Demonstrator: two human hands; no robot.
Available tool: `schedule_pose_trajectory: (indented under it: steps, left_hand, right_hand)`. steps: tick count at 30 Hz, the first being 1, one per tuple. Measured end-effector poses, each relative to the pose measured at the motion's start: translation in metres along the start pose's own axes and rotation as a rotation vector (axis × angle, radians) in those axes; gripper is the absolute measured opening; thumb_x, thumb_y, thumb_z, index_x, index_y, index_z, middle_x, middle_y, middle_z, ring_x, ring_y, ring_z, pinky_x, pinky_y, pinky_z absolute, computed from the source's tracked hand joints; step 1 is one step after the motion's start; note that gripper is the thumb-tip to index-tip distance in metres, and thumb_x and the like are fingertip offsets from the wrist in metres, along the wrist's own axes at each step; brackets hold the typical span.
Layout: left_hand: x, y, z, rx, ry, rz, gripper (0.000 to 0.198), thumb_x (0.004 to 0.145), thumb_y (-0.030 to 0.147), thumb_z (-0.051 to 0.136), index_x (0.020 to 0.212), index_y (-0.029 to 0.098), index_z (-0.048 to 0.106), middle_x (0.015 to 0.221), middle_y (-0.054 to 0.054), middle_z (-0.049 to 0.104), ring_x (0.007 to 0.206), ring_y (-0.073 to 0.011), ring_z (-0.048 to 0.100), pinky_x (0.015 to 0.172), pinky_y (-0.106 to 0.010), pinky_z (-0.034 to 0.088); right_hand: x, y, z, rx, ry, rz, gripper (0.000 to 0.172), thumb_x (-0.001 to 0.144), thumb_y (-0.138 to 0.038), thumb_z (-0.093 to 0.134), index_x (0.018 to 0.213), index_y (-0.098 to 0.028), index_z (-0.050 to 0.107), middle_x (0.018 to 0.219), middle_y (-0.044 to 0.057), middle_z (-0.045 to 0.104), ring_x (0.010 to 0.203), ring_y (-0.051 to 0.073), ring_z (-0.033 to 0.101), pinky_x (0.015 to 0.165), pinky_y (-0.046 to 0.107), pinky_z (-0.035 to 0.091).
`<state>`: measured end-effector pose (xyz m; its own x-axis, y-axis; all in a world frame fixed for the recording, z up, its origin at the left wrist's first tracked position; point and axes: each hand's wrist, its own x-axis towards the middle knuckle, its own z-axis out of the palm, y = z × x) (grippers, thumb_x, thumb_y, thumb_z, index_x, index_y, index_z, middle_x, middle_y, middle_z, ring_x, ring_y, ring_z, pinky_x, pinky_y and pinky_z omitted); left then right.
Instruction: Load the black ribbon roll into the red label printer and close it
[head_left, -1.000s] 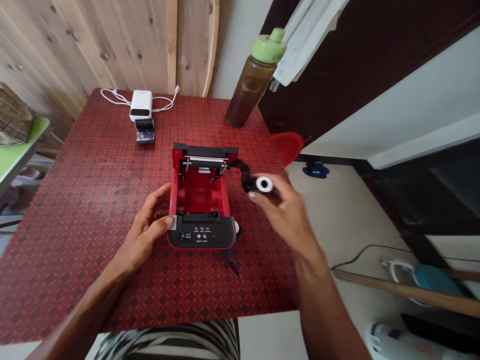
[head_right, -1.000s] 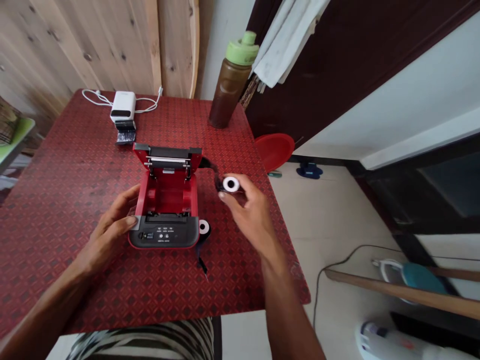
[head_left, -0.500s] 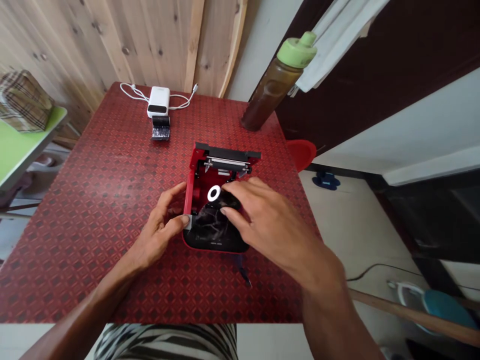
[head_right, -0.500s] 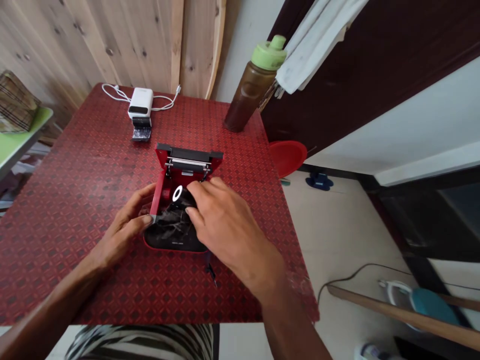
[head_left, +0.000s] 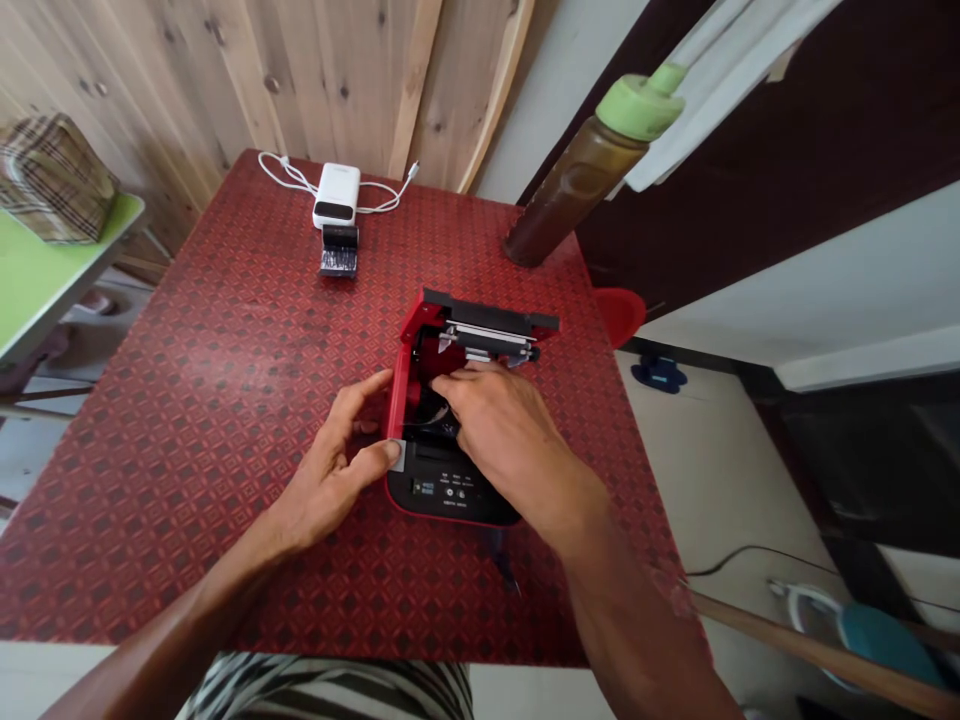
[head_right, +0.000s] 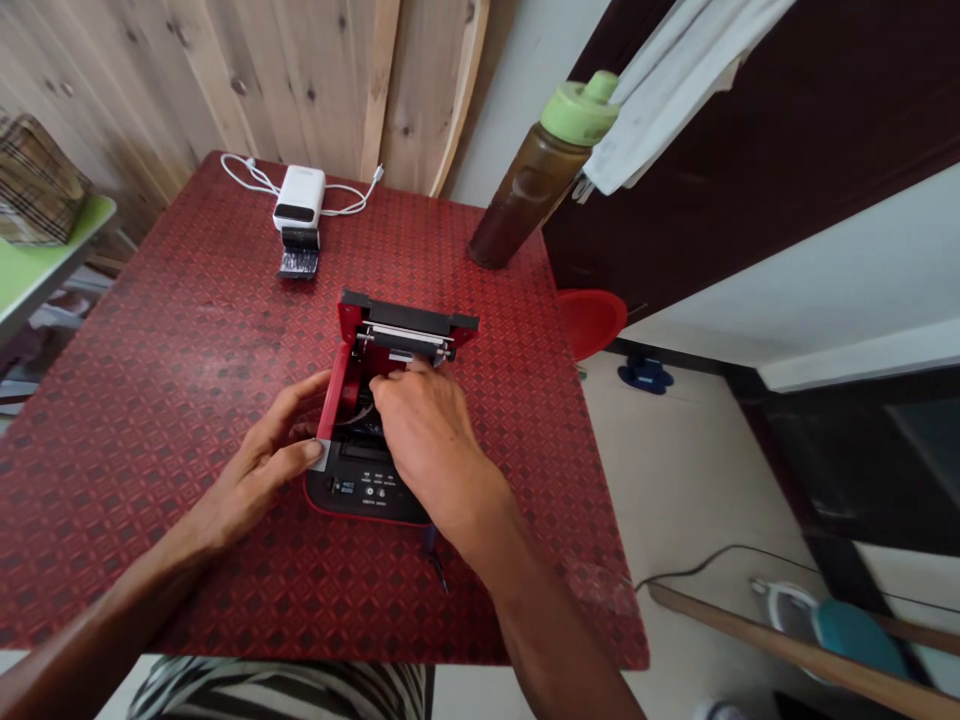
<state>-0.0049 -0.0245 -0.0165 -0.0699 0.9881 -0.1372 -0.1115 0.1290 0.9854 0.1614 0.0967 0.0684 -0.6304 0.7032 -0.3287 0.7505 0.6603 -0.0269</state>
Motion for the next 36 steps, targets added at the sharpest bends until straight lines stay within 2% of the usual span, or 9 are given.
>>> schedule_pose_trajectory:
  steps: [8,13,17,21,26,28,30,32,36]
  left_hand:
    - [0.001,0.000,-0.001,0.006,-0.008,0.001,0.074,0.101,0.046,0.074,0.171,0.030,0.053,0.175,-0.014,0.058,0.162,-0.0436,0.052,0.134,-0.071,0.040]
    - [0.001,0.005,0.000,-0.036,-0.008,-0.039,0.075,0.100,0.047,0.077,0.170,0.032,0.055,0.178,-0.013,0.056,0.157,-0.0436,0.058,0.130,-0.069,0.046]
    - [0.002,0.003,-0.003,-0.057,-0.013,-0.031,0.072,0.098,0.050,0.081,0.165,0.030,0.061,0.177,-0.013,0.059,0.157,-0.0442,0.060,0.131,-0.067,0.046]
    - [0.009,0.009,-0.011,-0.059,0.045,0.010,0.063,0.104,0.060,0.074,0.157,0.026,0.068,0.168,-0.015,0.068,0.162,-0.0442,0.056,0.136,-0.066,0.041]
    - [0.045,0.045,-0.009,0.126,0.171,0.167,0.059,0.104,0.061,0.073,0.149,0.024,0.073,0.161,-0.013,0.072,0.153,-0.0401,0.062,0.132,-0.061,0.043]
    - [0.066,0.058,-0.003,0.145,0.190,0.236,0.051,0.106,0.061,0.070,0.140,0.023,0.078,0.149,-0.012,0.077,0.145,-0.0369,0.066,0.125,-0.056,0.048]
    - [0.085,0.064,0.004,0.132,0.229,0.255,0.045,0.107,0.064,0.069,0.106,0.020,0.081,0.117,-0.010,0.082,0.123,-0.0334,0.074,0.110,-0.051,0.054]
    - [0.097,0.067,0.009,0.093,0.279,0.235,0.047,0.107,0.062,0.070,0.084,0.022,0.072,0.094,-0.007,0.076,0.106,-0.0284,0.074,0.099,-0.045,0.055]
    - [0.097,0.070,0.011,0.032,0.256,0.182,0.036,0.094,0.048,0.083,0.075,0.023,0.065,0.088,-0.003,0.070,0.097,-0.0230,0.068,0.097,-0.041,0.053]
  right_hand:
    - [-0.004,0.013,0.015,0.201,0.148,-0.092,0.045,0.098,0.008,0.048,0.113,-0.014,0.083,0.121,0.016,0.087,0.121,0.032,0.081,0.114,0.048,0.060]
    - [-0.031,0.029,0.018,0.444,0.385,-0.218,0.054,0.106,0.003,0.045,0.137,-0.025,0.080,0.132,0.007,0.087,0.123,0.024,0.083,0.112,0.044,0.066]
    - [-0.050,0.032,0.016,0.474,0.427,-0.333,0.053,0.105,-0.007,0.059,0.153,-0.025,0.071,0.145,0.007,0.084,0.130,0.024,0.082,0.113,0.045,0.068]
    - [-0.049,0.023,0.022,0.517,0.576,-0.337,0.029,0.109,-0.009,0.065,0.129,-0.024,0.081,0.118,0.006,0.088,0.112,0.024,0.082,0.105,0.042,0.068]
    - [-0.056,0.013,0.030,0.464,0.770,-0.331,0.021,0.109,-0.004,0.068,0.104,-0.022,0.078,0.097,0.004,0.080,0.092,0.021,0.076,0.088,0.036,0.065]
    - [-0.065,0.008,0.034,0.385,0.832,-0.302,0.024,0.109,-0.002,0.067,0.099,-0.021,0.077,0.094,0.005,0.078,0.089,0.021,0.073,0.084,0.036,0.064]
    - [-0.074,0.003,0.039,0.322,0.874,-0.278,0.027,0.109,0.001,0.065,0.099,-0.021,0.078,0.095,0.006,0.079,0.088,0.021,0.072,0.083,0.037,0.064]
    - [-0.079,-0.001,0.046,0.293,0.893,-0.266,0.029,0.108,0.002,0.064,0.102,-0.022,0.079,0.098,0.006,0.081,0.089,0.021,0.072,0.083,0.036,0.065]
    - [-0.082,-0.006,0.061,0.305,0.957,-0.257,0.027,0.108,0.001,0.066,0.107,-0.022,0.080,0.096,0.006,0.082,0.085,0.020,0.073,0.081,0.036,0.067]
